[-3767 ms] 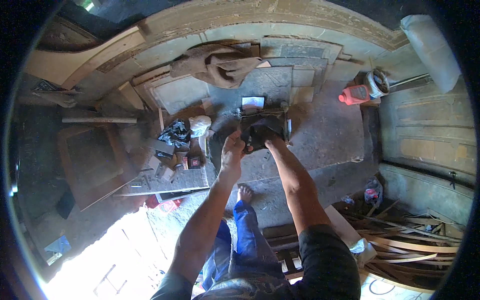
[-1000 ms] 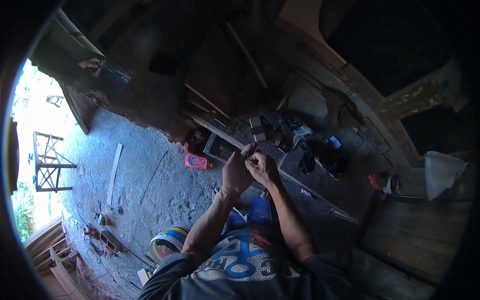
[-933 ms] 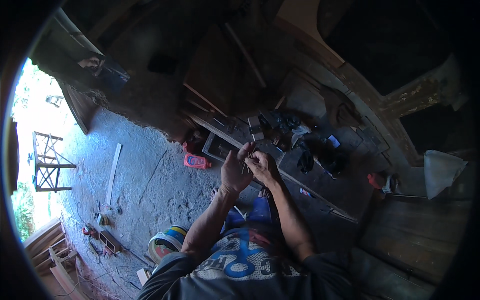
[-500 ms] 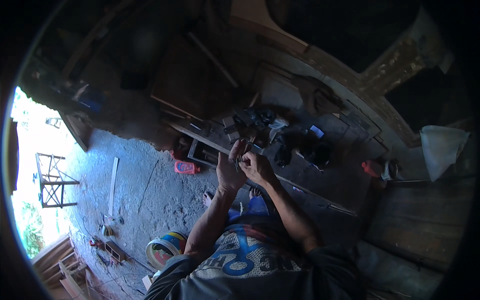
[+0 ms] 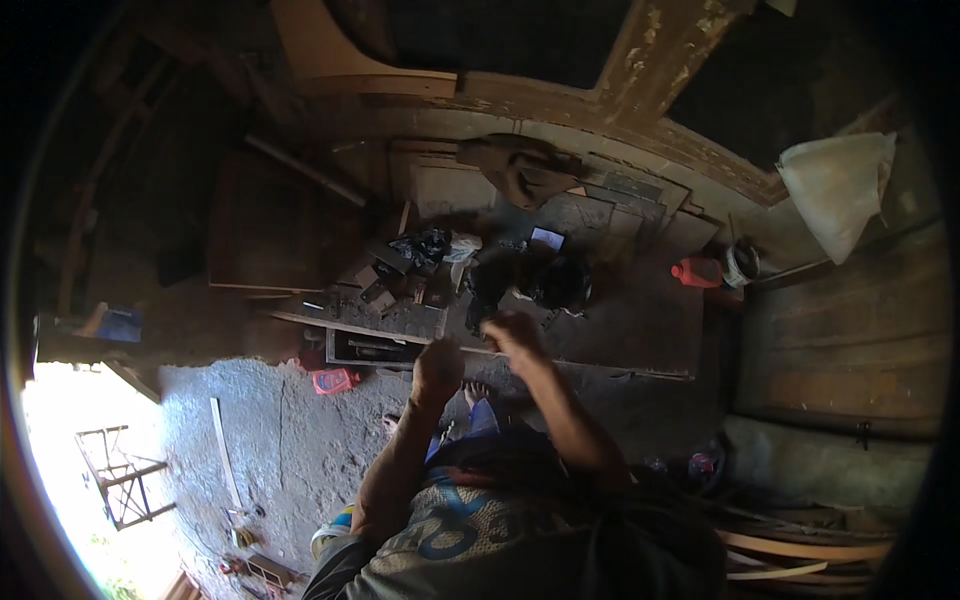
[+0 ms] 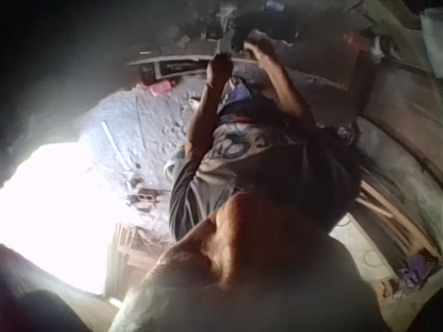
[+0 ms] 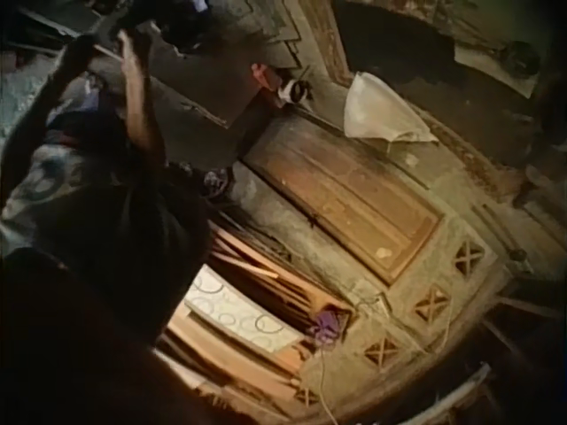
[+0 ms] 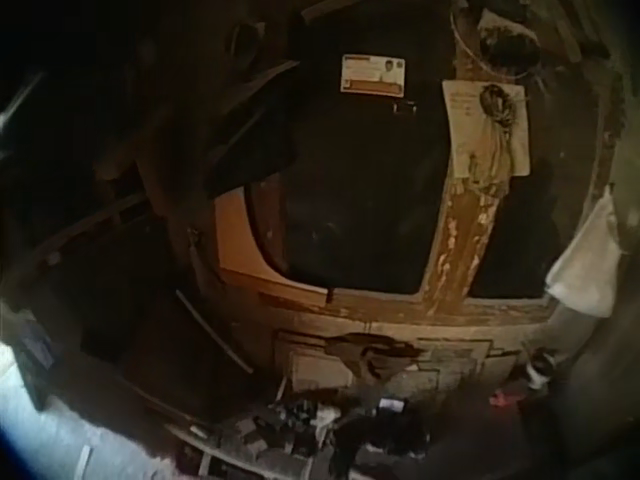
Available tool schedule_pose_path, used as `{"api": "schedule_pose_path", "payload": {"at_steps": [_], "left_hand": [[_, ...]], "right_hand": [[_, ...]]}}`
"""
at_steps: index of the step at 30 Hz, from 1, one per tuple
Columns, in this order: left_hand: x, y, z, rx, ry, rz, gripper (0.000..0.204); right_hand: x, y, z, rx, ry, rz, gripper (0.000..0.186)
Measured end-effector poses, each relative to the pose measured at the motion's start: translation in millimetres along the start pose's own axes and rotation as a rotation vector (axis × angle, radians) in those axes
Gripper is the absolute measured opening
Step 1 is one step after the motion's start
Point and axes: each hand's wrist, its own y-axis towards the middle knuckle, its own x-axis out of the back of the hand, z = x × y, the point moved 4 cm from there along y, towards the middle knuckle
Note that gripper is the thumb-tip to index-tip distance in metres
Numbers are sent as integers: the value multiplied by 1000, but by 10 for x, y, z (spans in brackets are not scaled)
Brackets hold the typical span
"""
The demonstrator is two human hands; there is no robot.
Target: The person sands a wooden board with a power sander, handles wooden planks, retrieves small hardware from a container, and hammers a nail into a wooden piece.
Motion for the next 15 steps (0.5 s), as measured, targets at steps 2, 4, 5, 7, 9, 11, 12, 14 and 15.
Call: {"api": "schedule_pose_path", "payload": {"at_steps": [2,4,5,7,9,11,12,14,15], "left_hand": [[-25,-96,-420,-14,219,34,25],[52,-178,-443,315,-173,4,21],[85,-228,-442,470,-362,-60,20],[228,-356,-498,609,-408,-74,22],[487,-626,-452,577,-329,-61,29],[740,-787,-733,382,-17,-20,40],[839,-907,-742,249,167,-14,44],[1010,-1237,-687,346,141,-48,50],[1085,-1372,-689,269,246,-74,50]], "right_hand": [[678,181,-145,-53,69,-211,10],[1282,487,-348,-116,126,-324,11],[1570,683,-411,-130,154,-342,12],[1969,1031,-518,-189,235,-351,14],[1817,1305,-356,-161,161,-235,14],[2075,1519,-426,-29,67,-208,26],[2283,1633,-434,-17,79,-277,36],[2114,1739,-461,51,101,-260,58],[1932,1692,-470,92,40,-357,55]]}}
